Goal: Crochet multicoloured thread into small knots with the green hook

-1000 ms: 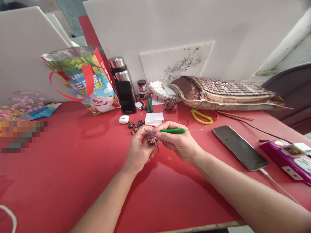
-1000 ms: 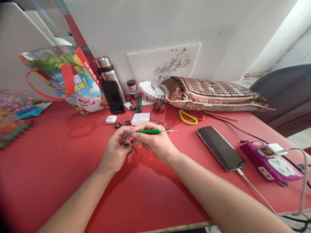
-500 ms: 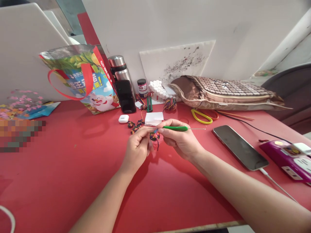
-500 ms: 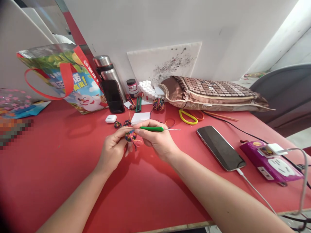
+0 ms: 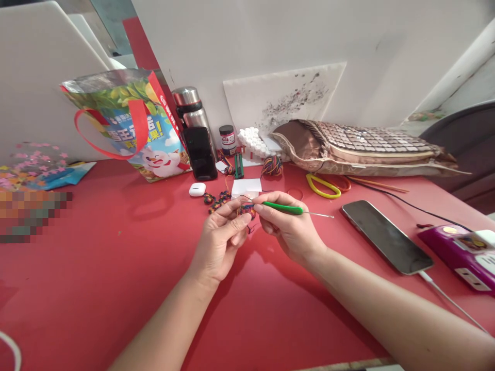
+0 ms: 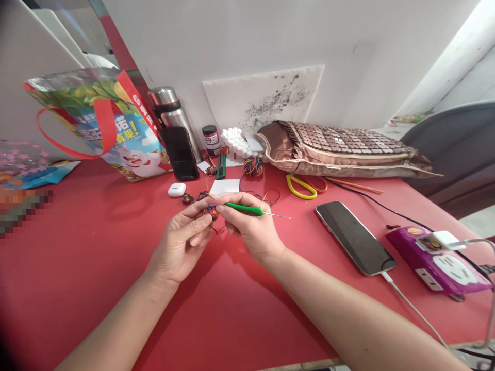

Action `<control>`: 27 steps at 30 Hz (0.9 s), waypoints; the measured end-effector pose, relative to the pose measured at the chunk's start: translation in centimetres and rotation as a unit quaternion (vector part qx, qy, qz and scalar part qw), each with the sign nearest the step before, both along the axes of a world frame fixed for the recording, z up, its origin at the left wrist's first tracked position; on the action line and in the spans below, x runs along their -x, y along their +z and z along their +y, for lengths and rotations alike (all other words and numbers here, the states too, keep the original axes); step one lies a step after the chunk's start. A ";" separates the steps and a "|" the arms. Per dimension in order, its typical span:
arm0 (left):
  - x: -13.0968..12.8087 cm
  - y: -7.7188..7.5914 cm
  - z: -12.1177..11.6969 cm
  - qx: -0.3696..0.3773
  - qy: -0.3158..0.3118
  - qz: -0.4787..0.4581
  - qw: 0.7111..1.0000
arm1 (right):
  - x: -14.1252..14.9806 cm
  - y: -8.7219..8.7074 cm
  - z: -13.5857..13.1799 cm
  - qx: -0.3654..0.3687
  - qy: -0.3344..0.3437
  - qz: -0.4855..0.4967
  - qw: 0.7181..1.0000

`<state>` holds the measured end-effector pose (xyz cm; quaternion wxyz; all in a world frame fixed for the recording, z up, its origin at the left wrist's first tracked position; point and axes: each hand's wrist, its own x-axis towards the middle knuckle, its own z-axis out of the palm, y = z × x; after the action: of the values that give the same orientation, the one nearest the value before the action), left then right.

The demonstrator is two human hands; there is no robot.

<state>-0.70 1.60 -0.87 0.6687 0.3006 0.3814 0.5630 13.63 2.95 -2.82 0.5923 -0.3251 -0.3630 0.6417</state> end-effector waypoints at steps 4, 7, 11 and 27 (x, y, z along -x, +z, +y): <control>0.3 0.2 0.0 -0.013 -0.009 0.003 1.000 | -0.3 0.2 0.2 0.037 0.040 0.035 0.998; 0.6 0.3 -0.1 -0.029 -0.005 0.016 0.999 | -0.4 0.4 0.1 0.032 0.063 0.044 0.997; 0.8 0.5 -0.1 -0.037 0.008 0.040 0.998 | -0.4 0.6 0.0 0.017 0.087 0.057 0.994; 1.3 0.5 0.2 -0.057 -0.017 0.002 0.998 | -0.3 0.2 0.2 -0.001 0.129 0.101 0.986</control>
<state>-2.02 1.78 -0.37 0.6591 0.3463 0.3447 0.5717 13.98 3.16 -2.58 0.5382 -0.2085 -0.3409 0.7420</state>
